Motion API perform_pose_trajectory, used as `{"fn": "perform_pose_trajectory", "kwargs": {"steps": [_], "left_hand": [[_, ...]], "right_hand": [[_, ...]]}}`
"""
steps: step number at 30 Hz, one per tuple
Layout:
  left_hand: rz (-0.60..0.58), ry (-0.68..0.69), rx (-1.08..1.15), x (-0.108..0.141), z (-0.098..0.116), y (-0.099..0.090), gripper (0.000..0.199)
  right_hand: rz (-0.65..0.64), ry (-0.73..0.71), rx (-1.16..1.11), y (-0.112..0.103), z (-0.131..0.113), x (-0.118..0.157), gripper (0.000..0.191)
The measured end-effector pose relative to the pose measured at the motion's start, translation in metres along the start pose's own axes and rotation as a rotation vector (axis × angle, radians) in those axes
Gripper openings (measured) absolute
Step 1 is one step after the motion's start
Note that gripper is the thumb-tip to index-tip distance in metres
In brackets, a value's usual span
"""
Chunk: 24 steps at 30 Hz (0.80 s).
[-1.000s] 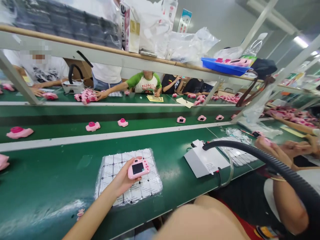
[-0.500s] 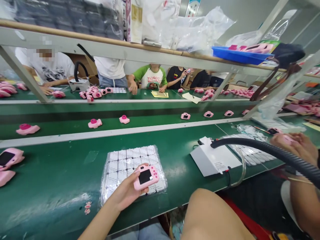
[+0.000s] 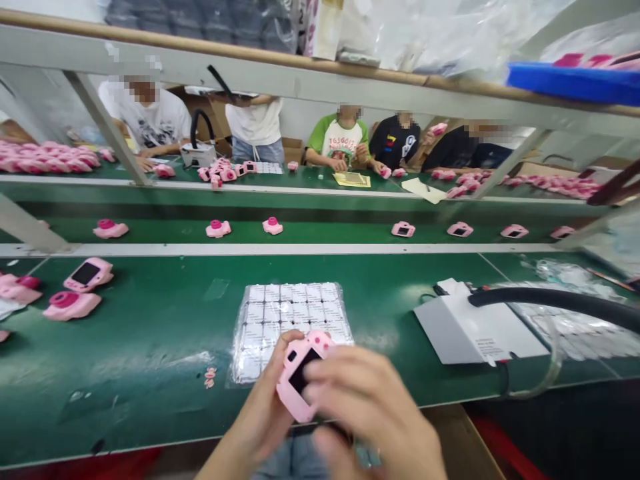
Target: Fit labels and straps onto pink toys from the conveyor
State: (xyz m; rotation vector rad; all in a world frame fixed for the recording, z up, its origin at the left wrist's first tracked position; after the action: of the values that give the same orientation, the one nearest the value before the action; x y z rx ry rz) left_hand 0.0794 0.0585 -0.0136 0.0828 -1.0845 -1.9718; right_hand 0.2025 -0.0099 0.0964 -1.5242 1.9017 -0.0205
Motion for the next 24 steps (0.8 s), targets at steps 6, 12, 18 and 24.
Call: {"fn": "perform_pose_trajectory", "kwargs": {"steps": [6,12,18,24], "left_hand": [[-0.157,0.187,-0.110,0.026,-0.001,0.018,0.086],[-0.246,0.227,-0.229,0.031,-0.008,0.024,0.083],[-0.197,0.353,-0.446,0.034,-0.018,0.021,0.070],[-0.063,0.507,-0.502,0.033,-0.023,0.018,0.068]], "right_hand": [[0.102,-0.007,0.197,0.002,0.022,0.016,0.031],[0.056,0.095,0.194,-0.004,0.019,0.014,0.014],[0.046,-0.092,0.321,0.007,0.024,0.022,0.021],[0.014,-0.258,0.404,0.021,0.031,0.025,0.020]]}}
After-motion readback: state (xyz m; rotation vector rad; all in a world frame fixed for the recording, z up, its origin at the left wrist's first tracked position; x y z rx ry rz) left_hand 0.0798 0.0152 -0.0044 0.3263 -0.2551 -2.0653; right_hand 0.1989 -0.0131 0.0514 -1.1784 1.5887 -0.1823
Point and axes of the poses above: each hand's wrist, its own x-axis away from the middle knuckle, its own y-axis out of the palm, z = x × y, the point moved 6 cm from there along -x, towards the middle knuckle, and after that the axes turned 2 degrees about -x, right-handed, at the moved point
